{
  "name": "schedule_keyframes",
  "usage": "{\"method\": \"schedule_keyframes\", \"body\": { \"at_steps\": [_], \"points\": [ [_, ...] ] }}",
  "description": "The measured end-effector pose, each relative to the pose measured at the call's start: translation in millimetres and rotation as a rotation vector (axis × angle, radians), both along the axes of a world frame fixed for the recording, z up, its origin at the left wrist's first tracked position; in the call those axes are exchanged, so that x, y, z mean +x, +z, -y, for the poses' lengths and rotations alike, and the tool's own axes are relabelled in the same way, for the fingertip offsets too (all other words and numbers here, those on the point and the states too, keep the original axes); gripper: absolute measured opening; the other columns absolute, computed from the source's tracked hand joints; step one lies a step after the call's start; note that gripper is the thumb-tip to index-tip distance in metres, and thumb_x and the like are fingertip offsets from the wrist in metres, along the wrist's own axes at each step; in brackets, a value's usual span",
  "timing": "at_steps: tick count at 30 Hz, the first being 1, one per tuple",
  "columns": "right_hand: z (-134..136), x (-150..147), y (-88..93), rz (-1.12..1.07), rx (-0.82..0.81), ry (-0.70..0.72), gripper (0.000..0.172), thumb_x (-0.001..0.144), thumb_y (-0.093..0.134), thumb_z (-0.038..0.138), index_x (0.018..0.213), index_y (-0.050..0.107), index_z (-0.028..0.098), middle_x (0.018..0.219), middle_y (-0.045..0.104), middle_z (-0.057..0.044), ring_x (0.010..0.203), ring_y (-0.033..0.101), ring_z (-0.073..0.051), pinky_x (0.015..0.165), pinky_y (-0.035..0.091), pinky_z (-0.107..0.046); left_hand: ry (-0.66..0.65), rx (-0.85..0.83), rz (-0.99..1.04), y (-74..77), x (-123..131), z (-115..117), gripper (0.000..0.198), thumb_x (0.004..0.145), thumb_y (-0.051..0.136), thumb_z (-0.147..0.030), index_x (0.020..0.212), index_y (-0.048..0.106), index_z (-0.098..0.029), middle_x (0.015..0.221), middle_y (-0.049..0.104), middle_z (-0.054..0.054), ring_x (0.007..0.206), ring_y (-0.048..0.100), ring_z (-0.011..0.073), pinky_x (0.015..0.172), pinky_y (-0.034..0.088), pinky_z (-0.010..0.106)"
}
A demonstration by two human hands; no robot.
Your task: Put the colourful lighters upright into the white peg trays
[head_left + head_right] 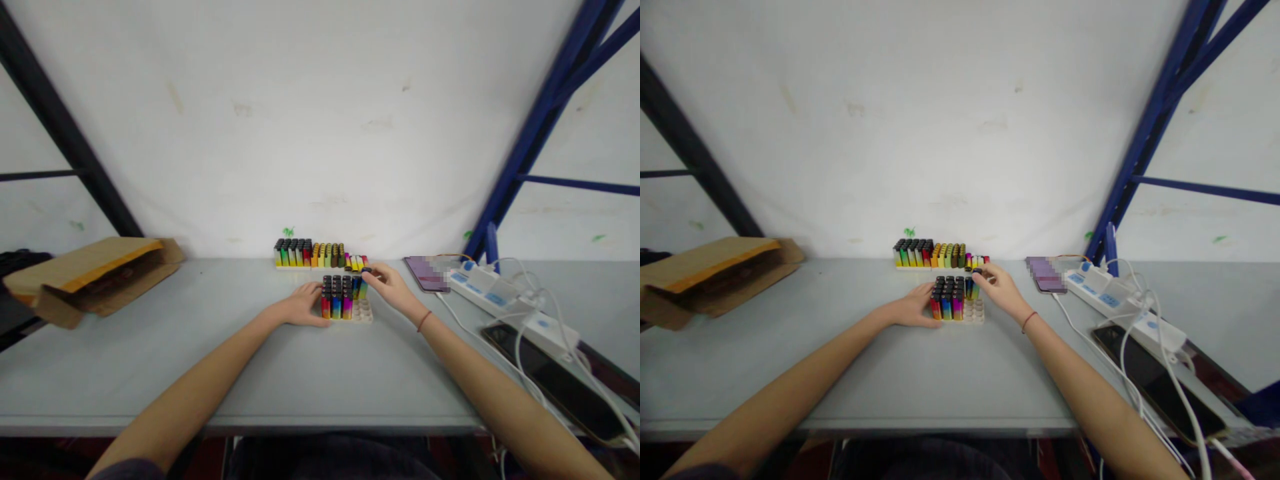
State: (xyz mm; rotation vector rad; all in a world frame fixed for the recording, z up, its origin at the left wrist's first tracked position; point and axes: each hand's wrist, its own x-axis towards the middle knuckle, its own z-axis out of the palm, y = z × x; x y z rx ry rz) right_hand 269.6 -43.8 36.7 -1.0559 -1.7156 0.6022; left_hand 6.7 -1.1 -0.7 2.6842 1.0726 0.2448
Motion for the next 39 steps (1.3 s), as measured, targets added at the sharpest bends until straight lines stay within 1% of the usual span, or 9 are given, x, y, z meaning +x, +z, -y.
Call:
{"method": "schedule_keyframes", "body": {
  "at_steps": [4,14,21,25,28,31,33,35,39],
  "points": [
    [0,0,-2.4,0.099,-0.024,0.024,0.026,0.080,0.063,0.037,0.094,0.070,0.016,0.080,0.068,-0.006,0.068,0.058,-0.017,0.067,0.048,-0.029,-0.002,0.001,-0.001,-0.7,0,0,0.093,0.070,0.065,-0.067,0.141,0.035,-0.016,0.148,0.034,0.016,0.137,0.030,0.0367,0.114,0.023,0.045],
    [3,7,2.2,0.213,0.029,0.133,0.016,0.080,0.063,0.028,0.093,0.067,0.019,0.086,0.069,-0.005,0.070,0.062,-0.016,0.068,0.050,-0.028,0.011,-0.012,-0.019,2.7,2,2,0.093,0.070,0.065,-0.067,0.139,0.037,-0.012,0.147,0.035,0.019,0.136,0.030,0.0372,0.115,0.022,0.045],
    [3,8,0.5,0.259,0.028,0.118,0.020,0.082,0.062,0.034,0.094,0.069,0.019,0.090,0.071,-0.007,0.069,0.062,-0.016,0.066,0.051,-0.029,0.007,-0.012,-0.015,3.1,2,2,0.094,0.070,0.065,-0.068,0.140,0.037,-0.012,0.148,0.034,0.019,0.137,0.030,0.0370,0.115,0.022,0.045],
    [-12,16,-8.8,0.220,0.086,-0.050,0.030,0.089,0.050,0.037,0.105,0.067,0.019,0.107,0.070,-0.010,0.091,0.064,-0.021,0.078,0.051,-0.033,0.017,-0.027,-0.032,2.9,1,1,0.096,0.069,0.064,-0.069,0.139,0.036,-0.009,0.148,0.032,0.021,0.138,0.027,0.0384,0.115,0.021,0.045],
    [-34,26,-24.5,0.323,0.088,-0.256,0.038,0.090,0.040,0.025,0.119,0.061,0.013,0.120,0.065,-0.015,0.107,0.060,-0.025,0.096,0.045,-0.040,0.018,-0.026,-0.044,2.4,1,1,0.097,0.070,0.062,-0.070,0.139,0.036,-0.009,0.149,0.032,0.021,0.138,0.027,0.0382,0.115,0.021,0.046],
    [-55,29,-38.2,0.571,0.069,-0.237,0.049,0.087,0.038,0.016,0.133,0.049,0.005,0.135,0.054,-0.020,0.126,0.049,-0.025,0.108,0.033,-0.038,0.021,-0.015,-0.042,2.1,1,1,0.097,0.069,0.063,-0.070,0.140,0.035,-0.011,0.149,0.032,0.019,0.137,0.029,0.0377,0.115,0.022,0.046],
    [-63,26,-40.6,0.720,0.027,-0.199,0.050,0.090,0.039,0.021,0.136,0.045,0.005,0.136,0.053,-0.020,0.125,0.050,-0.025,0.105,0.035,-0.036,0.026,-0.006,-0.043,2.3,1,2,0.095,0.069,0.064,-0.069,0.140,0.036,-0.012,0.148,0.033,0.018,0.137,0.030,0.0376,0.115,0.023,0.045],
    [-65,21,-37.5,0.835,-0.037,-0.200,0.044,0.093,0.039,0.028,0.131,0.051,0.008,0.125,0.062,-0.018,0.115,0.057,-0.025,0.096,0.041,-0.034,0.033,-0.002,-0.044,2.6,1,3,0.095,0.069,0.064,-0.069,0.140,0.038,-0.012,0.148,0.034,0.018,0.136,0.031,0.0383,0.115,0.023,0.045],
    [-57,19,-27.5,0.942,-0.118,-0.350,0.035,0.096,0.034,0.029,0.099,0.065,0.012,0.100,0.070,-0.016,0.092,0.065,-0.024,0.080,0.042,-0.030,0.030,-0.008,-0.042,2.8,1,3,0.094,0.069,0.065,-0.068,0.139,0.038,-0.011,0.148,0.034,0.019,0.136,0.031,0.0383,0.114,0.023,0.044]
  ]
}}
